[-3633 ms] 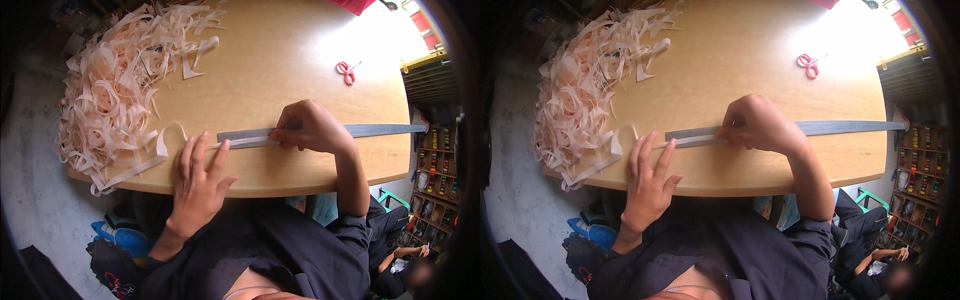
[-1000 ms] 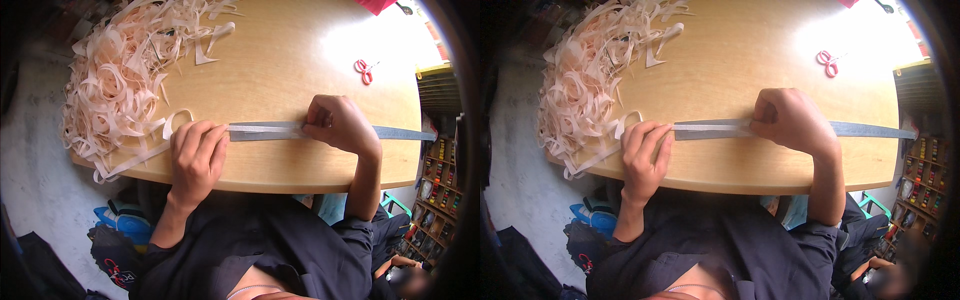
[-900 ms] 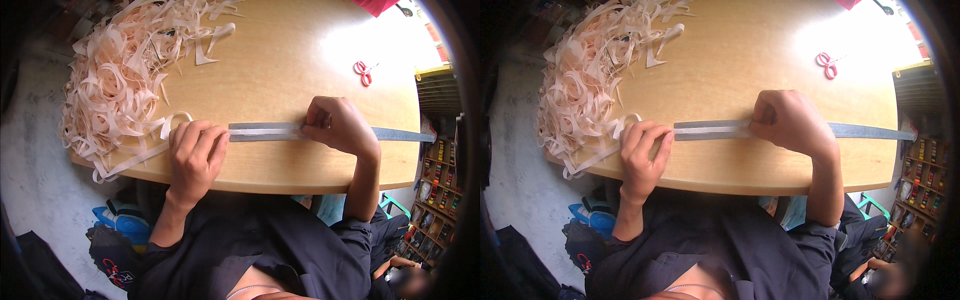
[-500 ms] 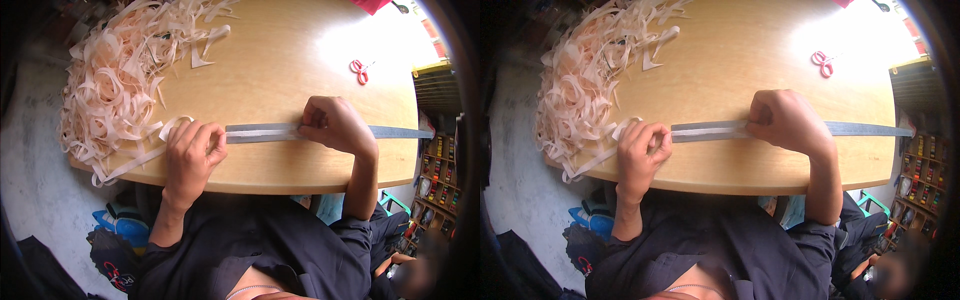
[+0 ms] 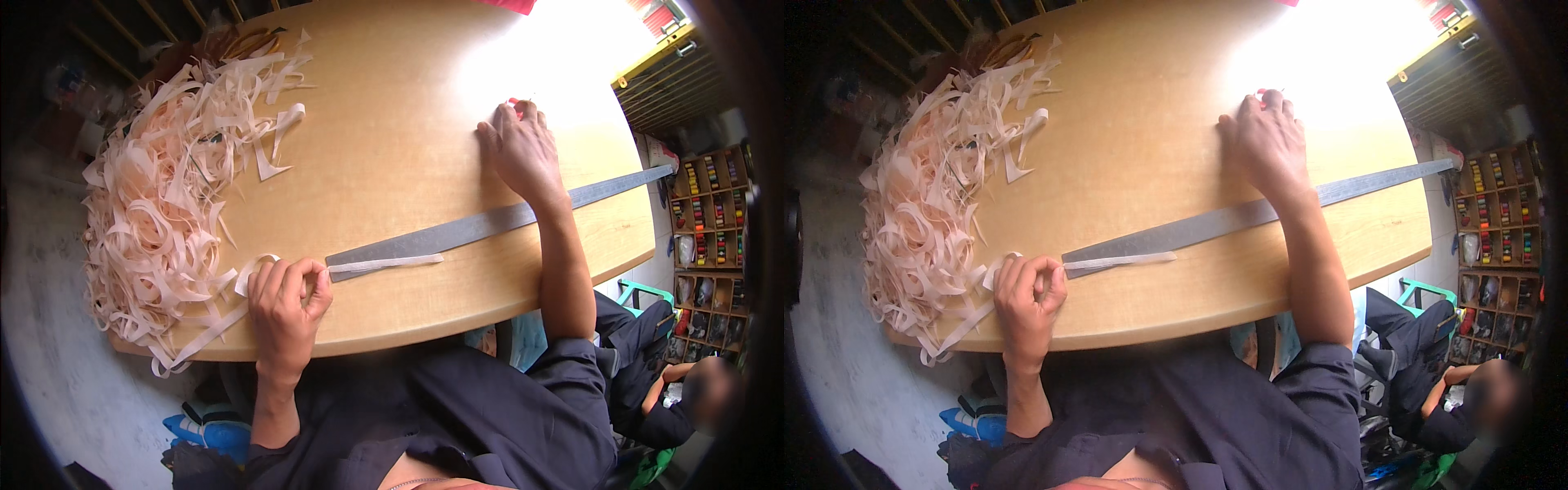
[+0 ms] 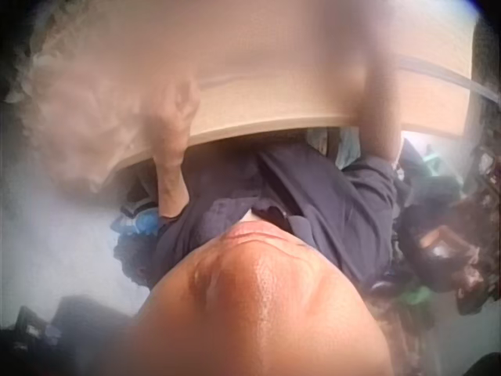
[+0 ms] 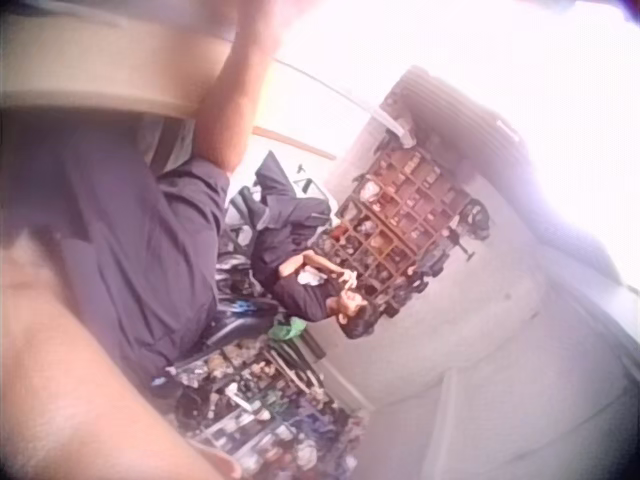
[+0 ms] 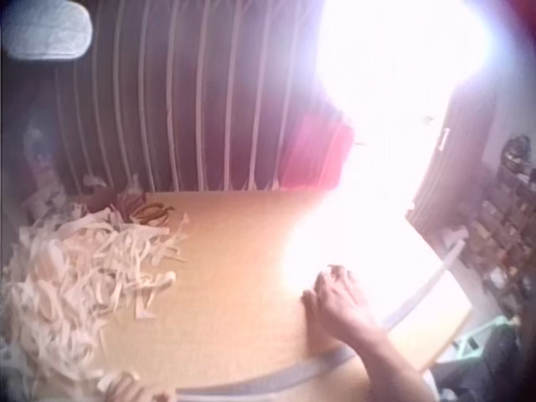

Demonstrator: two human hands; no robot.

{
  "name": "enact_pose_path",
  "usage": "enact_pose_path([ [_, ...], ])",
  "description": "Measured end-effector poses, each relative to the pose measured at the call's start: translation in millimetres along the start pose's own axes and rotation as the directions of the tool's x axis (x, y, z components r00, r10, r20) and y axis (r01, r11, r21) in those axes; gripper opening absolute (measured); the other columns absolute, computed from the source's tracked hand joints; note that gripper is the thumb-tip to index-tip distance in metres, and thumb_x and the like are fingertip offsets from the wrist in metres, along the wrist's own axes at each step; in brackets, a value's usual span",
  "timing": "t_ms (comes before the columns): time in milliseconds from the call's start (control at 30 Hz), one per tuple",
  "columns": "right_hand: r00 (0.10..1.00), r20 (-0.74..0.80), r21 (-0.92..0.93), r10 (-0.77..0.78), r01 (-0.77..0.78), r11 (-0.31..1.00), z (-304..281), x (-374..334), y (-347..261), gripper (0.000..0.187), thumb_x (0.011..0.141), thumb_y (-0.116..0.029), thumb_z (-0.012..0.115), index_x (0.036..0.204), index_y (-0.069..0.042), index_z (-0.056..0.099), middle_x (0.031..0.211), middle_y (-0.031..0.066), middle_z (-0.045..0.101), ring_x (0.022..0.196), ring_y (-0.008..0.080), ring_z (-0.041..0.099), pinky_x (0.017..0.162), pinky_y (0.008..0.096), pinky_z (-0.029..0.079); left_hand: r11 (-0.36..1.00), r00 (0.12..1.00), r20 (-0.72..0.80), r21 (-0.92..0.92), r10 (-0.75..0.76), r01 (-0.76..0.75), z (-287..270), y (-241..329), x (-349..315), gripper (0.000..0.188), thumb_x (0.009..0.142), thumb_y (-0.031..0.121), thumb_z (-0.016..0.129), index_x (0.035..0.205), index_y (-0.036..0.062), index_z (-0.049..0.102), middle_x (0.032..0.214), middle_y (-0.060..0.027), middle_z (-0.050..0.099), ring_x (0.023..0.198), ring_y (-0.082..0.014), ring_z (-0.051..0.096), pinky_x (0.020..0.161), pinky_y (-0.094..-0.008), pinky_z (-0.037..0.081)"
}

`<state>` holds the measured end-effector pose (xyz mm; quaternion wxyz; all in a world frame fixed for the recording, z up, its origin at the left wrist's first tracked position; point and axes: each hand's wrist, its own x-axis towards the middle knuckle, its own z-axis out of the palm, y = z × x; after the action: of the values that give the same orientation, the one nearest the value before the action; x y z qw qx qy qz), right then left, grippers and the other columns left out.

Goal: The person repeatedly measures and cuts light-colored rubber strips to a uniform length using a metal ruler and pink scissors. They place cut pieces into a growing pile on the table. At one point, they measure a strip against their bare left leg to check length.

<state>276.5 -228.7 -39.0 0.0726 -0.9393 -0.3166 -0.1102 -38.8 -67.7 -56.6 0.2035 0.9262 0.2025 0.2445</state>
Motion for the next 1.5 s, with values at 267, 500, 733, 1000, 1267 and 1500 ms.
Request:
enact_pose_path([
  [267,0.998,-0.015,0.293,0.063,-0.056,0.955,-15,1,1,0.021,0.097,-0.026,0.07,0.094,-0.005,0.072,0.102,0.0172,0.072,0.101,0.0348,0.067,0.09,0.0461,0.053,0.994,0.996,0.015,-0.07,-0.082,0.083,-4,3,0,0.012,0.086,0.011,0.079,0.092,0.0105,0.068,0.074,-0.0017,0.051,0.069,-0.0215,0.051,0.07,-0.039,0.041],
  [500,0.986,0.069,0.103,0.153,-0.159,0.982,-14,7,17,0.027,0.095,-0.028,0.074,0.108,-0.004,0.074,0.095,0.0149,0.074,0.094,0.0323,0.071,0.087,0.0449,0.055,0.982,0.995,0.008,-0.161,-0.096,0.096,-5,4,2,0.009,0.088,0.008,0.076,0.091,0.0044,0.068,0.072,-0.006,0.046,0.069,-0.023,0.047,0.068,-0.0387,0.04],
  [733,0.947,0.192,0.158,0.257,-0.288,0.944,-29,7,13,0.022,0.092,-0.024,0.077,0.108,-0.008,0.076,0.099,0.015,0.076,0.095,0.0321,0.072,0.087,0.0442,0.055,0.989,0.997,-0.073,-0.145,-0.039,0.028,-12,8,23,0.011,0.085,0.008,0.079,0.09,0.0088,0.068,0.07,-0.0039,0.046,0.067,-0.0236,0.05,0.071,-0.0392,0.042],
  [1000,0.999,0.024,0.045,-0.04,0.038,0.998,-17,-2,14,0.023,0.096,-0.019,0.072,0.112,-0.002,0.074,0.113,0.0202,0.069,0.105,0.0369,0.065,0.095,0.0413,0.052,0.965,0.994,-0.078,-0.258,-0.072,0.049,-1,10,49,0.01,0.089,0.007,0.077,0.095,0.007,0.068,0.072,-0.0045,0.05,0.067,-0.0238,0.052,0.07,-0.0396,0.042],
  [1267,0.773,0.229,0.973,-0.592,-0.203,0.111,-35,-34,-40,0.032,0.111,-0.021,0.055,0.126,0.004,0.067,0.116,0.0087,0.071,0.105,0.0148,0.064,0.089,0.0304,0.052,0.975,0.973,-0.192,-0.205,-0.129,0.089,2,-1,41,0.007,0.096,0.009,0.071,0.1,0.0048,0.067,0.087,-0.0066,0.065,0.074,-0.0273,0.058,0.075,-0.041,0.045],
  [1500,0.249,0.573,0.716,-0.78,-0.616,0.329,-41,-66,-80,0.036,0.106,-0.032,0.063,0.111,0.002,0.072,0.1,0.0105,0.076,0.089,0.0158,0.07,0.069,0.0307,0.059,0.973,0.951,-0.269,-0.21,-0.152,0.096,4,0,43,0.008,0.099,0.003,0.07,0.105,-0.001,0.068,0.09,-0.0094,0.065,0.077,-0.0211,0.059,0.068,-0.0328,0.05],
])
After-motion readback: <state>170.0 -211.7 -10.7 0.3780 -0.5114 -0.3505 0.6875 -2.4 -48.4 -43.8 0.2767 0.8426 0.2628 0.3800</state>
